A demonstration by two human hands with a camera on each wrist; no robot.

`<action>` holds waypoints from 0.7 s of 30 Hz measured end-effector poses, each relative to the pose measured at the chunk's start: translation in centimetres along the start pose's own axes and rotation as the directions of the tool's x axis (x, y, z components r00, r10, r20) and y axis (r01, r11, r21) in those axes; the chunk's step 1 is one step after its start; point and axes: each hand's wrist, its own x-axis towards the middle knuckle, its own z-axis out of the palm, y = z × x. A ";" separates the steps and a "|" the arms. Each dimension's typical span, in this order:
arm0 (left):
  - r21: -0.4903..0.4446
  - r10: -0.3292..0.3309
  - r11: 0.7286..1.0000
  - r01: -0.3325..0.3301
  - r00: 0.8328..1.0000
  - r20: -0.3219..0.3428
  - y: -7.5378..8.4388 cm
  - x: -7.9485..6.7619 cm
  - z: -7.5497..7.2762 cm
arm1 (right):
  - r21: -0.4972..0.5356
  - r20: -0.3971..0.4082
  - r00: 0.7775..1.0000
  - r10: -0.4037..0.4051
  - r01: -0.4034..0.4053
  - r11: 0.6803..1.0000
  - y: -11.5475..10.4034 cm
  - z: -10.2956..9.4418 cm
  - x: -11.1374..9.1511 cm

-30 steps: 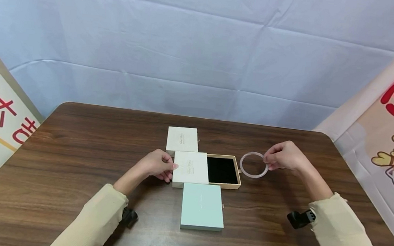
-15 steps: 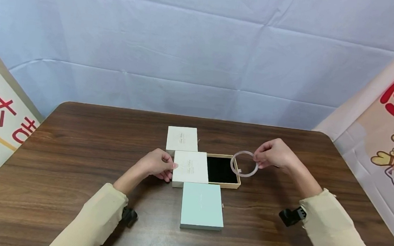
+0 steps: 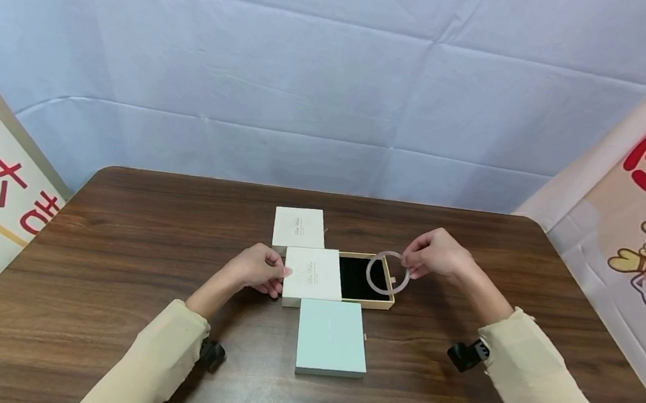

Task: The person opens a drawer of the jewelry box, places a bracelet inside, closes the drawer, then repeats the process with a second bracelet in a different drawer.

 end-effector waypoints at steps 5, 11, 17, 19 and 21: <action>-0.001 0.000 1.000 0.000 1.000 0.002 0.0 0.0 0.0 | 0.007 0.008 1.000 0.008 -0.008 1.000 -0.2 0.4 0.1; 0.001 0.003 1.000 -0.003 1.000 0.006 0.1 -0.1 -0.1 | 0.010 0.021 1.000 0.002 -0.002 1.000 -0.4 0.6 0.2; 0.008 0.011 1.000 -0.012 1.000 0.007 0.0 -0.1 -0.1 | 0.024 0.034 0.999 0.003 -0.004 1.000 -0.4 0.8 0.3; 0.008 0.012 1.000 -0.012 1.000 0.008 0.0 -0.1 -0.1 | 0.024 0.036 0.999 0.005 -0.005 1.000 -0.4 0.9 0.3; 0.009 0.011 1.000 -0.011 1.000 0.008 0.0 -0.1 -0.1 | 0.019 0.036 0.999 0.004 -0.005 1.000 -0.4 0.9 0.3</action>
